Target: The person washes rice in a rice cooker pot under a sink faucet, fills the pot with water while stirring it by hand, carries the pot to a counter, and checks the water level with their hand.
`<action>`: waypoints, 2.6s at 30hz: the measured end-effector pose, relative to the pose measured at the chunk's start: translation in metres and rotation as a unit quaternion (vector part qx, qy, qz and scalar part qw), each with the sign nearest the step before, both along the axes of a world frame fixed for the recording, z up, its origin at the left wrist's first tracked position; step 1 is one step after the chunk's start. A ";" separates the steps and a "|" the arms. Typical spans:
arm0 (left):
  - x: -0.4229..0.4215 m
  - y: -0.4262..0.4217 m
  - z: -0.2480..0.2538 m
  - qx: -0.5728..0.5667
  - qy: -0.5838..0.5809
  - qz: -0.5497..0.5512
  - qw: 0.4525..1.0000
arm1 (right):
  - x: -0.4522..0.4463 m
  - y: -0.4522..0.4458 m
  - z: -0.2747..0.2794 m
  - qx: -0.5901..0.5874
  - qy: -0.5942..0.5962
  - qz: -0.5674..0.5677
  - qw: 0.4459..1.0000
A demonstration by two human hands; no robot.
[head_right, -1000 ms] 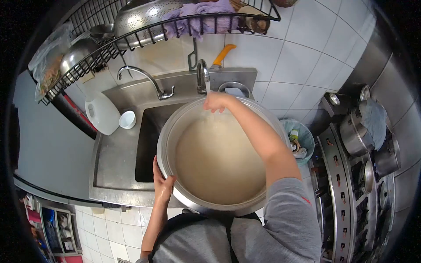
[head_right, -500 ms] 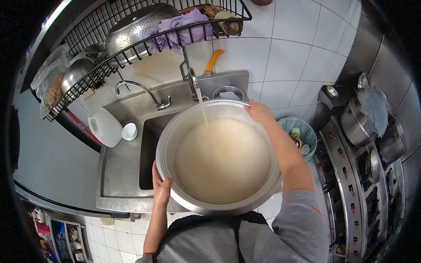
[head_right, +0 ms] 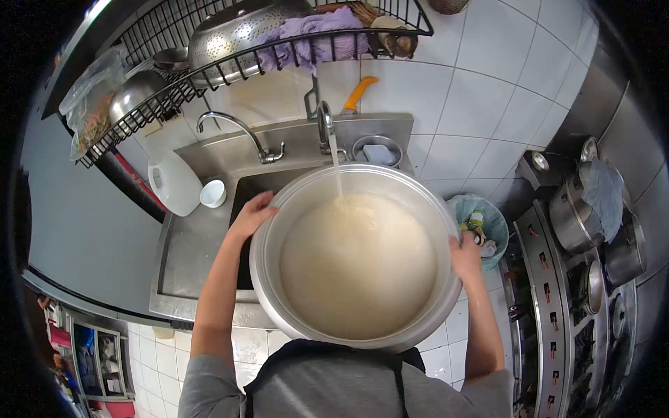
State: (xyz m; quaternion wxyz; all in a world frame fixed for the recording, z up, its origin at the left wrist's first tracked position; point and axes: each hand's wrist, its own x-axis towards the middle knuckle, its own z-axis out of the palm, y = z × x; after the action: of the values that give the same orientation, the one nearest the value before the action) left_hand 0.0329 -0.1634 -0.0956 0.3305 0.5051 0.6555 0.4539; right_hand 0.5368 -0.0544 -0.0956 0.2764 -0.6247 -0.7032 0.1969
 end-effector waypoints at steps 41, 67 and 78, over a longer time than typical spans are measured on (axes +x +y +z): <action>0.056 -0.048 0.030 -0.094 0.084 0.100 0.987 | 0.005 -0.105 0.063 -0.299 0.199 0.002 0.933; 0.107 -0.118 0.015 0.095 -0.190 0.114 0.971 | -0.037 0.071 0.025 -0.100 -0.127 0.043 0.986; 0.078 -0.093 0.009 0.066 -0.239 0.061 0.967 | -0.015 0.038 0.020 -0.108 -0.123 -0.019 0.986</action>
State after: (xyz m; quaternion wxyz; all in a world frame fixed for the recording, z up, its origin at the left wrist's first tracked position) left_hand 0.1109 -0.2560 -0.0871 0.4149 0.3614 0.5555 0.6234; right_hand 0.5219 -0.0168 -0.0751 0.1223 -0.6835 -0.6945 0.1882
